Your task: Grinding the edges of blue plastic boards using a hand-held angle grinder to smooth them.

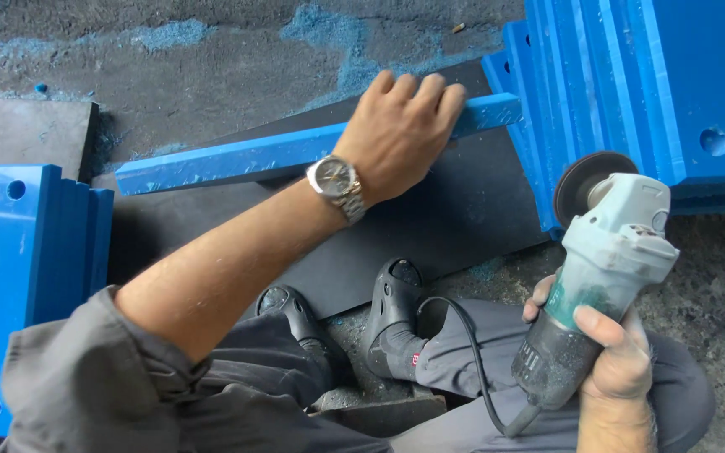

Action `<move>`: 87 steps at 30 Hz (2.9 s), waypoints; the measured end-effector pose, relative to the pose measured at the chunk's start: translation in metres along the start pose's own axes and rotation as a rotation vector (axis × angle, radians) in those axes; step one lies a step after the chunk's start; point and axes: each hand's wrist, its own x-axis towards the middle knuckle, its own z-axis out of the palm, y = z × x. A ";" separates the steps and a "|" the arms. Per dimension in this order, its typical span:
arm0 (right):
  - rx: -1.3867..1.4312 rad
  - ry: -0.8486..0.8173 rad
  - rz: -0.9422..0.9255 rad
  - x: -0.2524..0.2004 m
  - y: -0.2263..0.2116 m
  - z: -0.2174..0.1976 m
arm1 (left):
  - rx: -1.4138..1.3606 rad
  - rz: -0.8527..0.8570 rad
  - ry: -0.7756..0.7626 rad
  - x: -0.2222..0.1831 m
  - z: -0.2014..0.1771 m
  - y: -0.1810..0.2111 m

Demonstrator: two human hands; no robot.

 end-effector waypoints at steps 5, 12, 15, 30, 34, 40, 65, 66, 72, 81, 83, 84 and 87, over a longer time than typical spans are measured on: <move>0.016 -0.047 -0.005 0.002 0.002 -0.001 | 0.092 -0.022 -0.126 -0.051 -0.038 -0.048; -0.060 -0.047 0.006 0.003 -0.018 0.017 | 0.277 -0.046 -0.177 -0.143 -0.103 -0.104; -0.029 -0.078 -0.006 0.007 -0.027 0.013 | 0.248 -0.245 -0.392 -0.161 -0.116 -0.100; -0.054 -0.170 0.088 0.022 -0.048 0.025 | 0.196 -0.202 -0.309 -0.174 -0.111 -0.085; -0.060 -0.152 0.092 0.023 -0.046 0.026 | 0.207 -0.195 -0.286 -0.176 -0.110 -0.084; -0.061 -0.143 0.101 0.023 -0.043 0.028 | 0.209 -0.182 -0.271 -0.176 -0.111 -0.083; -0.143 -0.167 0.186 0.008 -0.042 0.061 | 0.237 -0.195 -0.264 -0.175 -0.111 -0.083; -0.109 -0.103 0.173 0.007 -0.043 0.056 | 0.234 -0.197 -0.275 -0.175 -0.112 -0.083; -0.148 -0.146 0.149 0.006 -0.041 0.076 | 0.217 -0.172 -0.258 -0.179 -0.107 -0.082; -0.229 -0.351 0.262 -0.003 -0.033 0.118 | 0.208 -0.186 -0.255 -0.180 -0.110 -0.081; -0.184 -0.286 0.241 -0.001 -0.033 0.096 | 0.196 -0.201 -0.265 -0.177 -0.110 -0.080; -0.134 -0.218 0.216 -0.001 -0.033 0.086 | 0.186 -0.210 -0.274 -0.175 -0.110 -0.081; -0.071 -0.091 0.169 0.003 -0.037 0.063 | 0.205 -0.187 -0.233 -0.174 -0.109 -0.080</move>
